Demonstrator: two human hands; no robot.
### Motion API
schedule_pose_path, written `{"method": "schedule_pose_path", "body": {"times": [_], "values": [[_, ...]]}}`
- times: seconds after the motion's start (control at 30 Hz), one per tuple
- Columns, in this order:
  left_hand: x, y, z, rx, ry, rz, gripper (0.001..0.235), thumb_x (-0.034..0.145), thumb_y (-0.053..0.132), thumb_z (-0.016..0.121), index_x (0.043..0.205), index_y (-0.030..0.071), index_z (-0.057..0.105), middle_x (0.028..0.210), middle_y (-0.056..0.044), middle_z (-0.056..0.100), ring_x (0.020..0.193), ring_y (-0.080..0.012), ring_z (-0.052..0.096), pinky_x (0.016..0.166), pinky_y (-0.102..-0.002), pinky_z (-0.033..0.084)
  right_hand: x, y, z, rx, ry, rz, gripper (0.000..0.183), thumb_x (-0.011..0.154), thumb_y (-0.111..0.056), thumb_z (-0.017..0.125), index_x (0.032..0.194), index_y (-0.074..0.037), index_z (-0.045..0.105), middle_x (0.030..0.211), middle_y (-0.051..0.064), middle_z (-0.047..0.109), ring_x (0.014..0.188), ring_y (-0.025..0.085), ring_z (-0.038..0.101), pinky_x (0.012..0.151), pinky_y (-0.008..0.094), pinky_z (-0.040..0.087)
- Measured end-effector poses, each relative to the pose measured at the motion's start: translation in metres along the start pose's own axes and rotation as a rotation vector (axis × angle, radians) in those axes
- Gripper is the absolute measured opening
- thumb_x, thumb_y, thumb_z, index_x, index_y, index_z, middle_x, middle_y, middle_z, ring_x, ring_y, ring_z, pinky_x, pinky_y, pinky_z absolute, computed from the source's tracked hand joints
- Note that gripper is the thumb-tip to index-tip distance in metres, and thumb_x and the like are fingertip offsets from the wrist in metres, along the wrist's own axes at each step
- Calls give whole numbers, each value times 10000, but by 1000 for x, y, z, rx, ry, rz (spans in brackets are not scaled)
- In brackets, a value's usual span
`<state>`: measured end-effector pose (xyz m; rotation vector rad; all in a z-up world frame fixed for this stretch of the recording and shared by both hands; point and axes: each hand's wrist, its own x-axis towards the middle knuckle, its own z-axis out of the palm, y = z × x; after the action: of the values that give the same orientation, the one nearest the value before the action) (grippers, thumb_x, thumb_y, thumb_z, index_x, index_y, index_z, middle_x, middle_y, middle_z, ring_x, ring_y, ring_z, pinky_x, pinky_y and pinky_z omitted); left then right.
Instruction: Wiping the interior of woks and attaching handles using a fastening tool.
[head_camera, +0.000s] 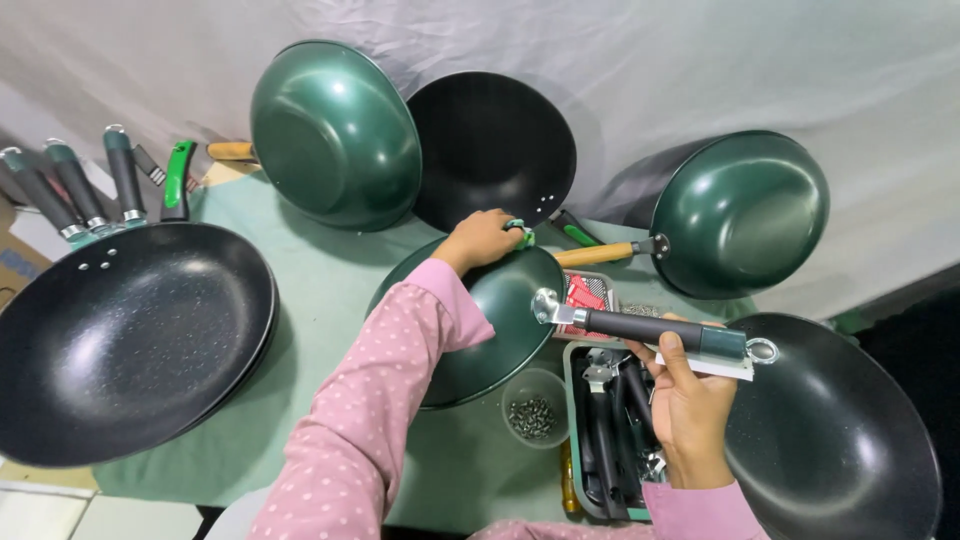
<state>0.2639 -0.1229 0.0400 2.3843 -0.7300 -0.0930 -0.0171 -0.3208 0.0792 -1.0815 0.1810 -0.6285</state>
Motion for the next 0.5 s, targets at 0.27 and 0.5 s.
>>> {"method": "schedule_pose_path", "body": {"times": [0.27, 0.5], "values": [[4, -104, 3, -276, -85, -386, 686, 902, 523, 470, 1342, 21, 626, 1375, -157, 646, 1211, -327, 624, 1046, -389, 466, 8, 3, -2, -9, 70, 30, 426, 927, 45, 585, 1304, -60, 415, 1278, 164, 575, 1111, 297, 620, 999, 546, 585], [-66, -180, 10, -452, 8, -564, 690, 967, 501, 387, 1264, -70, 635, 1240, -211, 689, 1075, -320, 656, 1011, -380, 479, 10, 5, -2, -17, 30, 5, 407, 943, 24, 594, 1300, -58, 417, 1266, 173, 583, 1104, 288, 631, 998, 516, 600]]}}
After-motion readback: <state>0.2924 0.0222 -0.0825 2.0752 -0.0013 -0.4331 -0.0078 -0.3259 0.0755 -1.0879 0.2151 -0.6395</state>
